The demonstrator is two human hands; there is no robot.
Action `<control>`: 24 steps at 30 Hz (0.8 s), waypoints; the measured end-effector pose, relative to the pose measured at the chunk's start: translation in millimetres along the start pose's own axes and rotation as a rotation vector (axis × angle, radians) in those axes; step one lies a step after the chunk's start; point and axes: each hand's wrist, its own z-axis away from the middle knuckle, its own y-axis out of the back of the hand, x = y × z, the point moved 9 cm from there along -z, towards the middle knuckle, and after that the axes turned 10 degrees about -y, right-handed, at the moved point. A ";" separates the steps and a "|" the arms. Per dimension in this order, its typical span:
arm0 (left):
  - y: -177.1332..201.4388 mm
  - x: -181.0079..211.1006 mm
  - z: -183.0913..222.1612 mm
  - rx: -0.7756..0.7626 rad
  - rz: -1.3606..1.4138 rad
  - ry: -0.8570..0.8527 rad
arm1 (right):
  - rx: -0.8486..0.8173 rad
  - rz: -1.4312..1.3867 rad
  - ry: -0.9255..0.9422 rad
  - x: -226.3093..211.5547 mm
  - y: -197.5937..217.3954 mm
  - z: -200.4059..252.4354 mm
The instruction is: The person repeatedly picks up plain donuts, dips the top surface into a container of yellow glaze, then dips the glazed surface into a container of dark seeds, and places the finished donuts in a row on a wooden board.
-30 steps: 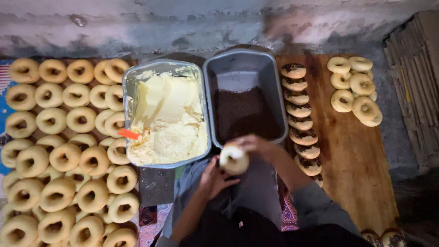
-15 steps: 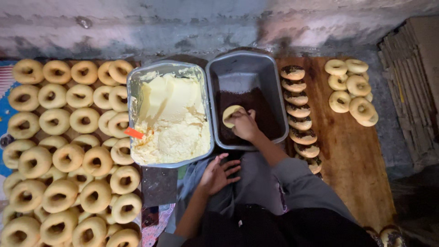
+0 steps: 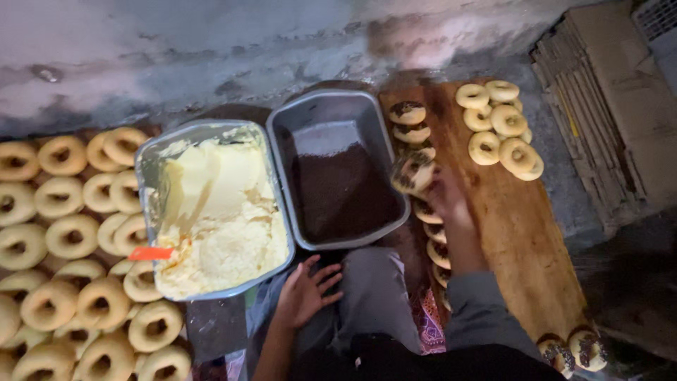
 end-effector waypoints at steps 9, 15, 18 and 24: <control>-9.7 5.2 -7.0 0.016 0.044 0.038 | 0.419 0.326 0.229 -104.9 30.3 -164.2; -11.2 7.4 -8.9 0.040 0.037 0.048 | 0.676 0.532 0.122 -92.4 63.7 -273.7; -9.1 7.6 -8.4 0.071 0.032 0.045 | 0.855 1.083 -0.013 -96.5 65.5 -281.4; -15.9 9.7 -9.0 0.022 0.058 0.033 | 0.784 1.818 0.126 -123.7 36.6 -230.4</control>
